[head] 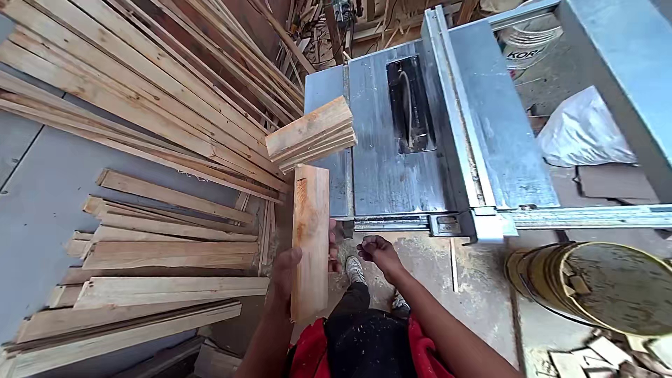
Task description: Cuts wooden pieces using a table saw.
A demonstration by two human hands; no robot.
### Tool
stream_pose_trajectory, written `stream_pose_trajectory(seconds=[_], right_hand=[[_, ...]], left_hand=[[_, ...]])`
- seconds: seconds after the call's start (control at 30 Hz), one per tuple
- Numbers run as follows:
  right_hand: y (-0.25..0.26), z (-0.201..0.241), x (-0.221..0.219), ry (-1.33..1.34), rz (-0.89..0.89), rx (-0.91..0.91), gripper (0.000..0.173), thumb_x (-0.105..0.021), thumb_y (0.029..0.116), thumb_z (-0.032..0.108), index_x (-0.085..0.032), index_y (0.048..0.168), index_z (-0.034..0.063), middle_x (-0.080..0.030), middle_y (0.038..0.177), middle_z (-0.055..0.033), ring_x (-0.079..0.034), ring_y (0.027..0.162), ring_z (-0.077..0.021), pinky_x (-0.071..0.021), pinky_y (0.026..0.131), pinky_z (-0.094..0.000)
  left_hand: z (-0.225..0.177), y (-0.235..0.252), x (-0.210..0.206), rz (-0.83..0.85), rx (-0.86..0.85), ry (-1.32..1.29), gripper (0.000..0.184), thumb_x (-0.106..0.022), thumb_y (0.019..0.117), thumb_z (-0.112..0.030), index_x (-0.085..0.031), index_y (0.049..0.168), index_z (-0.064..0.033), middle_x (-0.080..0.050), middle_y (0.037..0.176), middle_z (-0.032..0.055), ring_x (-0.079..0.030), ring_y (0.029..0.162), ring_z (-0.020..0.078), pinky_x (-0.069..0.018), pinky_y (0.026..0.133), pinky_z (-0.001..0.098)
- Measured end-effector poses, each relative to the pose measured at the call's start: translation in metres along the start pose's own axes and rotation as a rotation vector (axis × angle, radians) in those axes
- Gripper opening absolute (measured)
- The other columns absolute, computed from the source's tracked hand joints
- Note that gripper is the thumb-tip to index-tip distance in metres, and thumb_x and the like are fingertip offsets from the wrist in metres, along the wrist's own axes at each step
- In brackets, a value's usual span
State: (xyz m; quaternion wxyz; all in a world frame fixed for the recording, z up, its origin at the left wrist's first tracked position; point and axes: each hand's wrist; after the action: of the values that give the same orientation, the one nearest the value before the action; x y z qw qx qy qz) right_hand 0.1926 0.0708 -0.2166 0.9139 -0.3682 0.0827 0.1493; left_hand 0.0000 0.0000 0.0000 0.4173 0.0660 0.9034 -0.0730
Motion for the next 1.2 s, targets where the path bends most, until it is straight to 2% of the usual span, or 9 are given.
stream_pose_trajectory(seconds=[0.07,0.17,0.3,0.37,0.5,0.7,0.83,1.0,1.2], right_hand=[[-0.049,0.033,0.01,0.055,0.075,0.165,0.022,-0.056,0.1047,0.01,-0.061,0.123,-0.0026,-0.076,0.097,-0.0163,-0.075,0.086,-0.0261,-0.063,0.082,-0.041],[-0.109,0.093,0.026,0.015,0.214,0.341,0.028,-0.048,0.1088,0.017,-0.058,0.129,0.0021,-0.075,0.102,-0.0151,-0.075,0.09,-0.0257,-0.0624,0.084,-0.0416],[-0.162,0.135,0.05,-0.063,0.277,0.354,0.034,-0.053,0.1073,0.026,-0.054,0.135,0.0069,-0.075,0.107,-0.0126,-0.075,0.088,-0.0271,-0.0638,0.079,-0.0422],[-0.176,0.138,0.055,-0.034,0.232,0.349,0.04,-0.059,0.1045,0.025,-0.049,0.139,0.0065,-0.073,0.113,-0.0129,-0.075,0.093,-0.0291,-0.064,0.081,-0.0449],[-0.164,0.153,0.059,0.042,0.042,0.471,0.057,-0.071,0.0967,0.015,-0.043,0.144,-0.0028,-0.072,0.119,-0.0166,-0.074,0.101,-0.0283,-0.0627,0.091,-0.045],[-0.146,0.166,0.056,0.028,-0.158,0.605,0.038,-0.081,0.0857,0.003,-0.062,0.119,-0.0015,-0.076,0.092,-0.0126,-0.074,0.078,-0.021,-0.0645,0.073,-0.0372],[-0.139,0.155,0.064,-0.014,-0.177,0.487,0.032,-0.073,0.0942,0.005,-0.062,0.124,-0.0031,-0.076,0.096,-0.0146,-0.076,0.083,-0.0245,-0.0652,0.077,-0.0411],[-0.139,0.154,0.059,0.147,-0.178,0.39,0.025,-0.058,0.1029,0.004,-0.063,0.126,-0.0035,-0.073,0.101,-0.016,-0.074,0.087,-0.0232,-0.0633,0.082,-0.0407],[-0.138,0.164,0.037,0.233,-0.231,0.411,0.026,-0.059,0.0992,-0.005,-0.056,0.125,-0.0061,-0.075,0.1,-0.0213,-0.077,0.084,-0.0293,-0.0648,0.08,-0.0414]], left_hand=[[0.02,-0.002,-0.01,-0.026,0.021,0.003,0.077,-0.064,0.089,-0.046,-0.048,0.148,0.0004,-0.064,0.125,0.0244,-0.067,0.11,0.0381,-0.0547,0.094,0.0614],[0.049,-0.012,-0.027,-0.152,0.04,0.063,0.06,-0.051,0.0979,-0.042,-0.054,0.142,-0.0014,-0.066,0.125,0.0269,-0.07,0.109,0.0375,-0.0584,0.092,0.0532],[0.085,-0.013,-0.042,-0.437,0.012,0.288,0.036,-0.038,0.1033,-0.026,-0.065,0.115,-0.0053,-0.075,0.105,0.0134,-0.074,0.098,0.0221,-0.0612,0.09,0.0437],[0.102,-0.009,-0.037,-0.416,0.005,0.296,0.031,-0.046,0.1007,-0.021,-0.064,0.118,-0.0032,-0.074,0.107,0.0151,-0.073,0.101,0.0238,-0.0596,0.093,0.0466],[0.12,-0.003,-0.041,-0.275,0.076,0.383,0.046,-0.048,0.1007,-0.013,-0.05,0.146,-0.0075,-0.069,0.123,0.0178,-0.07,0.109,0.0268,-0.0581,0.096,0.047],[0.136,0.003,-0.048,-0.269,0.05,0.668,0.05,-0.055,0.0989,-0.012,-0.05,0.149,-0.0088,-0.07,0.122,0.0175,-0.072,0.105,0.0295,-0.0611,0.09,0.0474],[0.14,0.001,-0.049,-0.313,0.011,0.917,0.047,-0.06,0.0988,-0.016,-0.054,0.145,-0.009,-0.075,0.112,0.0084,-0.074,0.099,0.021,-0.0638,0.087,0.042],[0.13,-0.001,-0.039,-0.291,-0.023,1.08,0.05,-0.062,0.0983,-0.023,-0.054,0.146,-0.0109,-0.075,0.113,0.003,-0.073,0.1,0.0121,-0.0628,0.089,0.0365],[0.097,0.003,-0.024,-0.318,-0.216,1.491,0.051,-0.06,0.0991,-0.033,-0.058,0.144,-0.0088,-0.071,0.122,0.0069,-0.071,0.106,0.0151,-0.0599,0.091,0.043]])
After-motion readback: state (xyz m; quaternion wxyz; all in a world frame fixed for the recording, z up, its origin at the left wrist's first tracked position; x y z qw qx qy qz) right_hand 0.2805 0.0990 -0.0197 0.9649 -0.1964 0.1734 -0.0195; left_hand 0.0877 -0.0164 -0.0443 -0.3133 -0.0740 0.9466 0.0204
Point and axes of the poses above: each hand's wrist, its own y-axis towards the middle knuckle, its own x-axis out of the back of the hand, z = x × y
